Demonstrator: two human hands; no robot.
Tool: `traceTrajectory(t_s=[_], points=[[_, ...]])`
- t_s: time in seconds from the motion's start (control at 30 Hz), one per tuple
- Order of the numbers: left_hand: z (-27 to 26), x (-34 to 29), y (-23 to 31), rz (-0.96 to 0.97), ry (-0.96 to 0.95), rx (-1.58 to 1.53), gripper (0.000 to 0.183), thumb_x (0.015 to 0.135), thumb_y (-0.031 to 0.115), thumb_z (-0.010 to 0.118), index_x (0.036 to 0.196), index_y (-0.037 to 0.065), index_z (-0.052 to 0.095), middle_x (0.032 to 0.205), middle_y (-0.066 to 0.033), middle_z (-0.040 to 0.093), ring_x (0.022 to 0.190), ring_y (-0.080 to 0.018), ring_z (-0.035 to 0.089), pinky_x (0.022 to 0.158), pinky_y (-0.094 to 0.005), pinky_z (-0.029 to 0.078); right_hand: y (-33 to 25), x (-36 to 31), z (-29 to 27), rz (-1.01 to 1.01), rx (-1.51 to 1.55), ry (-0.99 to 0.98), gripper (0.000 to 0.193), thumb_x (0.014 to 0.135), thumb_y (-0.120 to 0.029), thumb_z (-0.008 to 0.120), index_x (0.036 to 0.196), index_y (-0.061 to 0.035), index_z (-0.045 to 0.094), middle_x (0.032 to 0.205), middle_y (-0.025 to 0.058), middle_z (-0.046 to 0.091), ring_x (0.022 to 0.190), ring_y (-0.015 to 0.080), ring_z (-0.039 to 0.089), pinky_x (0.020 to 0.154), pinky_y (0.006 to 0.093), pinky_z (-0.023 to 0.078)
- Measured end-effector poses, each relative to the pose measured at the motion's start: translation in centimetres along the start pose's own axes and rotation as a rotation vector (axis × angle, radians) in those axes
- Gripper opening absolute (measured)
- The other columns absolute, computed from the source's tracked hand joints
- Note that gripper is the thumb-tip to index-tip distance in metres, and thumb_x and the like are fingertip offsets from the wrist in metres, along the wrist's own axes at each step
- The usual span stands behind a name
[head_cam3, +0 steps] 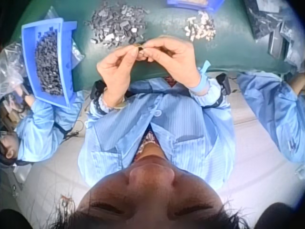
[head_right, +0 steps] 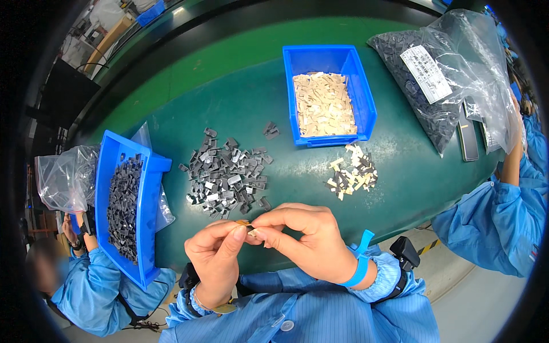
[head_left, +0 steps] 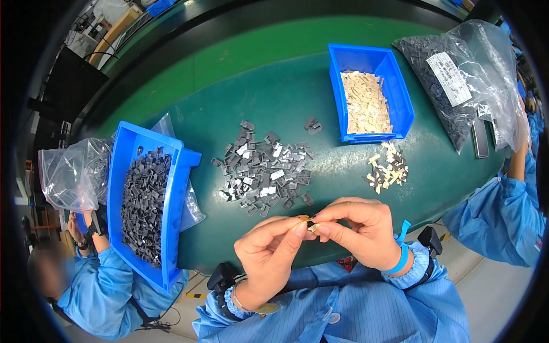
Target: Assembling small grey and beige plastic or rubber components at a manufacturing workbench.
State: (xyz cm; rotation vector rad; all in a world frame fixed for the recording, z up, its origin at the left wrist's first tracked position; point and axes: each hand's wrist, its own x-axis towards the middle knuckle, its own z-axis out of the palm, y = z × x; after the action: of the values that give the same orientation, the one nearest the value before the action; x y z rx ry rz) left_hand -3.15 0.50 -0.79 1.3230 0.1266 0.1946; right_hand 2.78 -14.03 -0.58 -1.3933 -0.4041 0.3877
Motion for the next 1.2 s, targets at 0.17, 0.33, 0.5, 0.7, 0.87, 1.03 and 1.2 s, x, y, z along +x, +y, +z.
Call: traceTrajectory(t_s=[0.17,0.33,0.5,0.7,0.87,1.03,1.2], points=[[-0.1,0.0,0.2,-0.022,-0.031,0.010,0.013,0.080,-0.003,0.058,0.092,-0.008,0.061,0.083,-0.0153,0.062,0.074,-0.0179,0.062,0.066,-0.0257,0.051,-0.1,-0.1,0.0,0.015,0.030,0.010,0.007,0.079,-0.003,0.061,0.083,0.0022,0.062,0.073,0.0089,0.061,0.063,0.0117,0.058,0.055,0.0228,0.046],[0.4,0.5,0.7,0.035,-0.031,0.048,0.015,0.076,-0.005,0.061,0.091,-0.005,0.063,0.093,-0.0148,0.059,0.077,-0.0172,0.060,0.066,-0.0250,0.050,-0.3,0.1,-0.7,-0.007,-0.078,-0.091,0.006,0.079,-0.003,0.061,0.083,0.0012,0.061,0.073,0.0084,0.061,0.064,0.0115,0.058,0.057,0.0244,0.045],[-0.6,0.1,0.0,0.048,-0.001,0.126,0.015,0.075,-0.005,0.063,0.089,-0.003,0.065,0.098,-0.0150,0.057,0.080,-0.0161,0.058,0.068,-0.0240,0.048,-0.5,0.2,-0.6,0.073,-0.030,-0.104,0.007,0.079,-0.002,0.059,0.085,0.0011,0.062,0.073,0.0077,0.061,0.063,0.0110,0.058,0.056,0.0231,0.045],[-0.3,0.1,-0.2,0.143,0.031,0.162,0.014,0.074,-0.002,0.065,0.089,-0.002,0.066,0.100,-0.0146,0.055,0.085,-0.0169,0.056,0.070,-0.0245,0.047,-0.2,0.1,-0.1,0.104,0.079,-0.079,0.009,0.080,-0.003,0.058,0.087,0.0020,0.062,0.074,0.0086,0.061,0.061,0.0112,0.058,0.054,0.0223,0.046],[-0.4,0.2,-0.2,0.165,-0.004,0.214,0.014,0.074,-0.002,0.065,0.088,-0.002,0.066,0.101,-0.0143,0.055,0.087,-0.0176,0.055,0.072,-0.0258,0.047,-0.2,0.0,0.0,0.080,0.075,-0.067,0.009,0.081,-0.003,0.057,0.087,0.0026,0.061,0.075,0.0093,0.061,0.061,0.0113,0.058,0.054,0.0221,0.046],[-0.4,0.0,-0.4,0.012,-0.012,0.000,0.012,0.077,0.000,0.062,0.088,-0.003,0.065,0.104,-0.0157,0.054,0.091,-0.0194,0.055,0.078,-0.0284,0.045,0.0,-0.2,0.3,0.067,0.093,-0.049,0.009,0.080,-0.003,0.059,0.086,0.0030,0.060,0.074,0.0087,0.060,0.062,0.0113,0.057,0.055,0.0227,0.045],[0.0,0.1,-0.1,-0.206,-0.024,-0.407,0.013,0.080,0.002,0.058,0.089,-0.004,0.064,0.109,-0.0175,0.052,0.095,-0.0208,0.053,0.081,-0.0317,0.044,-0.1,-0.2,0.3,0.061,0.075,-0.030,0.007,0.078,-0.003,0.059,0.084,0.0019,0.061,0.071,0.0083,0.060,0.062,0.0120,0.057,0.055,0.0239,0.044]])
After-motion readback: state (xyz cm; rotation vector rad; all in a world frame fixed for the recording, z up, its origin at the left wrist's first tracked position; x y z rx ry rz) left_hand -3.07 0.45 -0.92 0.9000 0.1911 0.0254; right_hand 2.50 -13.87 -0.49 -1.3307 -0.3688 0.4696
